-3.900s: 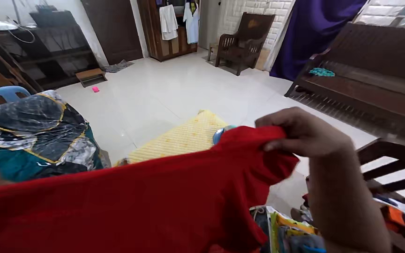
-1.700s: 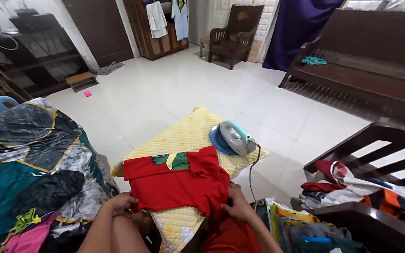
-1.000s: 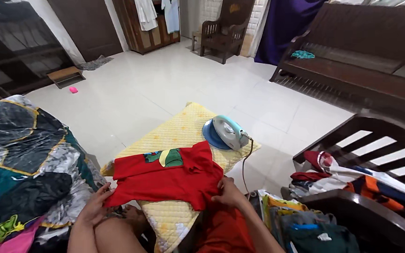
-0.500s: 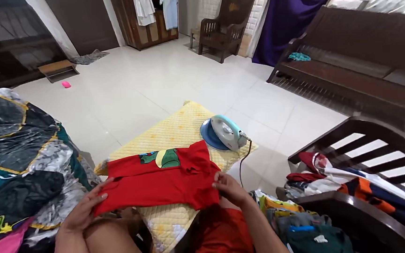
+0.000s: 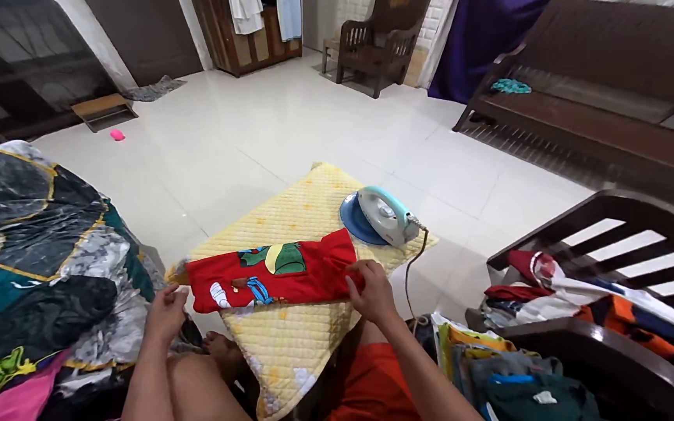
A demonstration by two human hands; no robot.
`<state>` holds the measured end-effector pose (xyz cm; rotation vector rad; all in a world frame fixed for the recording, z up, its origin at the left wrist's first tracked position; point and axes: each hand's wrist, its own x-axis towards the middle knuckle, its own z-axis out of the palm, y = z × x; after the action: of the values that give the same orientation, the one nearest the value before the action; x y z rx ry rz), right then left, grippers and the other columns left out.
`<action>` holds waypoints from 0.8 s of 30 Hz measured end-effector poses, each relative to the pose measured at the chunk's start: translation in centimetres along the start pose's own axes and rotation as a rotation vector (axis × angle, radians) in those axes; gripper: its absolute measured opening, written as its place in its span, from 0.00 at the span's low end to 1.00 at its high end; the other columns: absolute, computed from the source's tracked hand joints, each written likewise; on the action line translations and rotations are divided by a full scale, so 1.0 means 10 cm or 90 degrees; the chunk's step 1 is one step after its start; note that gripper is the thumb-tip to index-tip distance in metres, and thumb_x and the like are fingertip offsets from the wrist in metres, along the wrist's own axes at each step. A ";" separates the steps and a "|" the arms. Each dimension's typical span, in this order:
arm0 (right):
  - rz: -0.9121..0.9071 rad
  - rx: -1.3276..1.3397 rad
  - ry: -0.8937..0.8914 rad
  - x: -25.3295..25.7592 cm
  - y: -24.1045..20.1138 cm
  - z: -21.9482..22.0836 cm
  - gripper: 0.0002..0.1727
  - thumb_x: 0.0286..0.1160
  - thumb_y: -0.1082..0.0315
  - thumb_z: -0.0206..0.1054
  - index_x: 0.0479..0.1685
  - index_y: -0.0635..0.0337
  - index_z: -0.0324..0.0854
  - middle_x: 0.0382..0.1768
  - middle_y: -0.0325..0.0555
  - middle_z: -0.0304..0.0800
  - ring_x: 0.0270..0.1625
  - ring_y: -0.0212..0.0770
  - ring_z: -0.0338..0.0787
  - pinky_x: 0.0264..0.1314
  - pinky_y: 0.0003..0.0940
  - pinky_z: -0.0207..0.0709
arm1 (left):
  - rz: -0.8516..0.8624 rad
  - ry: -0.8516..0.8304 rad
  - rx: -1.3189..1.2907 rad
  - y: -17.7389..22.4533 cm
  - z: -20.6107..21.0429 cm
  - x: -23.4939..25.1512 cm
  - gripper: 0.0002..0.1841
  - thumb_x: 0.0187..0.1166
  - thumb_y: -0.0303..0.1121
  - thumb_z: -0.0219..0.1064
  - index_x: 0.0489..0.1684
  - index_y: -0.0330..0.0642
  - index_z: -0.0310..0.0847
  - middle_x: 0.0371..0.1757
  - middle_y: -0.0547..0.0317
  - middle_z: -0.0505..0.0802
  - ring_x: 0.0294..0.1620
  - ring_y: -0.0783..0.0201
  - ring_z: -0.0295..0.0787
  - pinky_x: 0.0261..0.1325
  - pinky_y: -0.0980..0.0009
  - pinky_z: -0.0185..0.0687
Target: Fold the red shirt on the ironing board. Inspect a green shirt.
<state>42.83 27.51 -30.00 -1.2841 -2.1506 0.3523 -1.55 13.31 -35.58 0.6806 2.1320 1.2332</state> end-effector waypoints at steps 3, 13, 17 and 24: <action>-0.023 -0.110 -0.149 0.36 -0.03 0.07 0.22 0.82 0.48 0.62 0.72 0.37 0.85 0.81 0.51 0.76 0.81 0.61 0.74 0.71 0.63 0.73 | 0.121 -0.038 0.100 0.10 0.11 0.07 0.25 0.88 0.45 0.61 0.74 0.35 0.76 0.69 0.37 0.86 0.69 0.45 0.85 0.73 0.43 0.78; -0.208 0.142 -0.213 0.58 -0.01 -0.07 0.12 0.80 0.55 0.61 0.46 0.53 0.84 0.73 0.38 0.87 0.81 0.41 0.78 0.81 0.61 0.68 | 0.166 -0.034 0.059 -0.05 0.13 0.09 0.29 0.84 0.43 0.67 0.77 0.34 0.69 0.70 0.39 0.86 0.70 0.49 0.85 0.73 0.49 0.80; -0.248 0.191 -0.210 0.61 -0.09 -0.04 0.11 0.76 0.60 0.59 0.37 0.59 0.78 0.25 0.44 0.80 0.31 0.44 0.83 0.39 0.49 0.78 | 0.115 -0.062 0.090 0.05 0.24 0.16 0.29 0.83 0.41 0.70 0.78 0.34 0.69 0.60 0.38 0.89 0.59 0.48 0.90 0.67 0.47 0.83; -0.114 0.010 -0.202 0.85 -0.08 0.02 0.16 0.74 0.56 0.67 0.50 0.58 0.83 0.44 0.50 0.89 0.50 0.51 0.91 0.52 0.54 0.85 | 0.076 -0.004 0.087 0.04 0.13 0.15 0.19 0.82 0.42 0.71 0.57 0.33 0.83 0.47 0.40 0.93 0.49 0.49 0.91 0.60 0.44 0.83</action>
<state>39.21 34.46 -26.73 -1.0736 -2.5006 0.5269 -1.64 15.21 -36.06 0.8801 2.2130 1.1514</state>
